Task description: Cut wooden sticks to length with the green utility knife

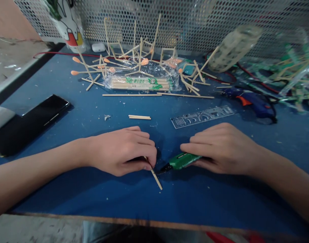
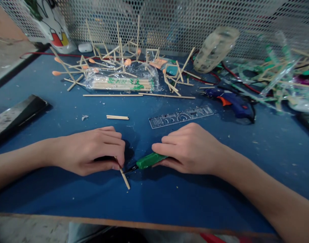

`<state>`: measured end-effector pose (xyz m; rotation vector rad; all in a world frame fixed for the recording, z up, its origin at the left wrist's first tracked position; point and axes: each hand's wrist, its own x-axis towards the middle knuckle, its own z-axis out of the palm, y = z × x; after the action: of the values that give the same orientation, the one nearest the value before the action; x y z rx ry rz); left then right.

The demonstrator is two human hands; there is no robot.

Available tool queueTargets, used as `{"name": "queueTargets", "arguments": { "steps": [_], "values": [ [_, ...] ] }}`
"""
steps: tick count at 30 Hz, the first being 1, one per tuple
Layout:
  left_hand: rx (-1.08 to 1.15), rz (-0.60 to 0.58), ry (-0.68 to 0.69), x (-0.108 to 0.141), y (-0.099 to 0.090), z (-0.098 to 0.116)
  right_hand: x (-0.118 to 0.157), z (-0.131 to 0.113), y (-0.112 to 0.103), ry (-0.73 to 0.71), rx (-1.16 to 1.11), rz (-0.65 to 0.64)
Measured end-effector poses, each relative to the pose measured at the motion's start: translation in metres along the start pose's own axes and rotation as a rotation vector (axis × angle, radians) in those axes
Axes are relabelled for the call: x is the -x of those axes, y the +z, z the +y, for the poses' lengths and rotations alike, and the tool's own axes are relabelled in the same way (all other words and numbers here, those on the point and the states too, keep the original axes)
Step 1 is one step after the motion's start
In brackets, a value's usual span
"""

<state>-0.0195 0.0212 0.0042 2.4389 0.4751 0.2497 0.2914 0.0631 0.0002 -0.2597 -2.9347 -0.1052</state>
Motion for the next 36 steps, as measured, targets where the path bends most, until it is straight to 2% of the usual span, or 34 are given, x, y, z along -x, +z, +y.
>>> {"name": "queueTargets", "arguments": {
  "steps": [9, 15, 23, 29, 36],
  "values": [
    [-0.002, -0.018, 0.015, 0.000, 0.000, -0.002, -0.005, -0.007, -0.004, 0.042, -0.025, -0.103],
    [-0.004, -0.002, 0.034, 0.001, -0.001, -0.002, -0.004, -0.024, -0.007, 0.107, 0.014, -0.093],
    [0.041, -0.041, 0.023, -0.001, -0.003, -0.003, -0.008, -0.007, -0.005, 0.002, 0.050, -0.074],
    [0.000, -0.052, 0.036, -0.001, -0.002, -0.003, -0.011, -0.013, -0.007, 0.028, 0.055, -0.077],
    [-0.055, -0.059, 0.039, -0.002, -0.002, -0.001, -0.007, -0.004, -0.009, 0.009, 0.025, -0.115]
  ]
}}
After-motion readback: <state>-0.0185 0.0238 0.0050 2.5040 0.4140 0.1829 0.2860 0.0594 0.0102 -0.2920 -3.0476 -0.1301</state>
